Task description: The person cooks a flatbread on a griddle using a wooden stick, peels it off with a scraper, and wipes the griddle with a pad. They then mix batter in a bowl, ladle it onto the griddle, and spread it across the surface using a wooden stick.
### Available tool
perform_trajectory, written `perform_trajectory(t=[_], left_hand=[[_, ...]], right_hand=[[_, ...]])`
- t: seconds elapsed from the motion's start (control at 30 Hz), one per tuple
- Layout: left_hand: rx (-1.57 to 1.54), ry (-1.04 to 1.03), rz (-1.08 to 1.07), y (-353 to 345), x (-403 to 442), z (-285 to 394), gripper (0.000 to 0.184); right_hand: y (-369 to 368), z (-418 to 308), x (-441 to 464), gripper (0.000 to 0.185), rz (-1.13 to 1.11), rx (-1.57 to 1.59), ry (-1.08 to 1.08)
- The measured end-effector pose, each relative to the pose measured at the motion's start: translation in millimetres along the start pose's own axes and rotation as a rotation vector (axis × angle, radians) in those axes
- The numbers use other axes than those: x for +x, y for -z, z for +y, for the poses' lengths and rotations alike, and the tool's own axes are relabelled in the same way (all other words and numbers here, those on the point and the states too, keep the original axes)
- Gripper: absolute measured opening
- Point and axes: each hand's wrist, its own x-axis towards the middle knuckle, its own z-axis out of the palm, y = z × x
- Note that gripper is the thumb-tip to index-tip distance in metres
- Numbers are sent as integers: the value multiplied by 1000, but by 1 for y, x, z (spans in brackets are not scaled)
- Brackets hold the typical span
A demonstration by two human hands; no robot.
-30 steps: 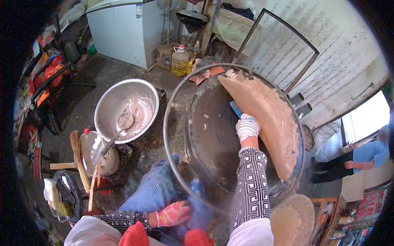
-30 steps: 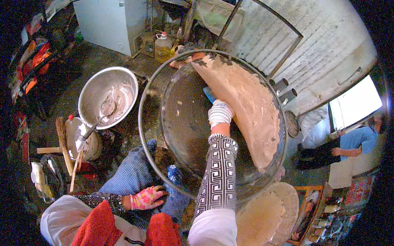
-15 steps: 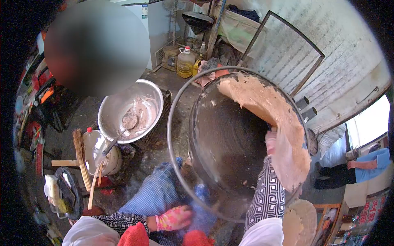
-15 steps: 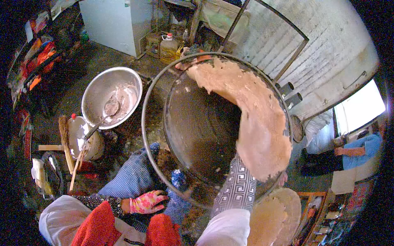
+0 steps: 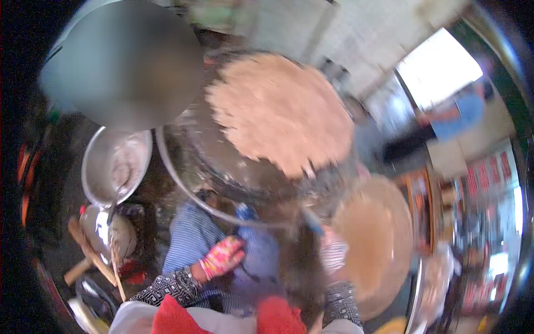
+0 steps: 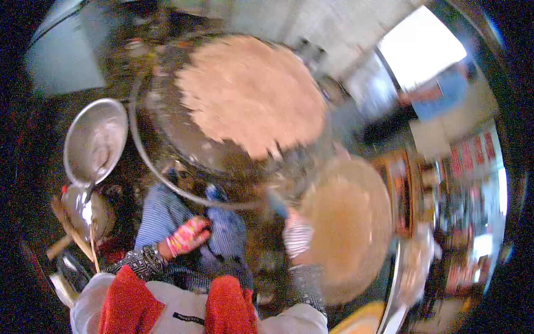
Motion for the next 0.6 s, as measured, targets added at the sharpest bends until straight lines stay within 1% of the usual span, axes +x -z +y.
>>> perform_trajectory(t=[0.03,0.1,0.17,0.2,0.23,0.3,0.33,0.4,0.43,0.47,0.5,0.53,0.57,0.6], left_hand=[[-6,-13,-13,-3,0,3,27],[-21,-24,-39,-15,0,6,27],[-19,17,-91,-20,-9,5,28],[31,-3,-73,-17,-10,12,33],[105,23,-41,-21,-20,8,38],[82,-68,-95,-20,-12,28,42],[-32,-114,-150,-18,-4,48,46],[-243,-142,-422,0,17,125,48],[-309,-287,-514,3,26,172,48],[-381,-423,-595,5,29,216,49],[-412,-524,-687,10,28,257,49],[-512,-627,-792,6,27,287,49],[-555,-657,-819,5,20,315,50],[-603,-689,-854,-3,12,338,52]], right_hand=[[1,-5,-50,32,-67,-62,-23],[-2,-20,-157,39,-123,76,-233],[-5,-44,-251,39,-100,164,-451],[-5,-53,-284,38,-270,106,-678],[-7,-59,-316,38,-262,112,-728],[-18,-53,-380,37,-61,138,-948],[-31,-44,-407,37,-48,139,-979],[-65,-15,-456,35,243,-110,-1185],[-82,4,-474,35,237,-100,-1185],[-99,25,-486,35,283,13,-1296],[-110,38,-492,38,136,73,-1396],[-121,52,-499,43,-30,126,-1483],[-128,61,-498,55,-389,120,-1536],[-127,59,-491,55,-421,111,-1533]])
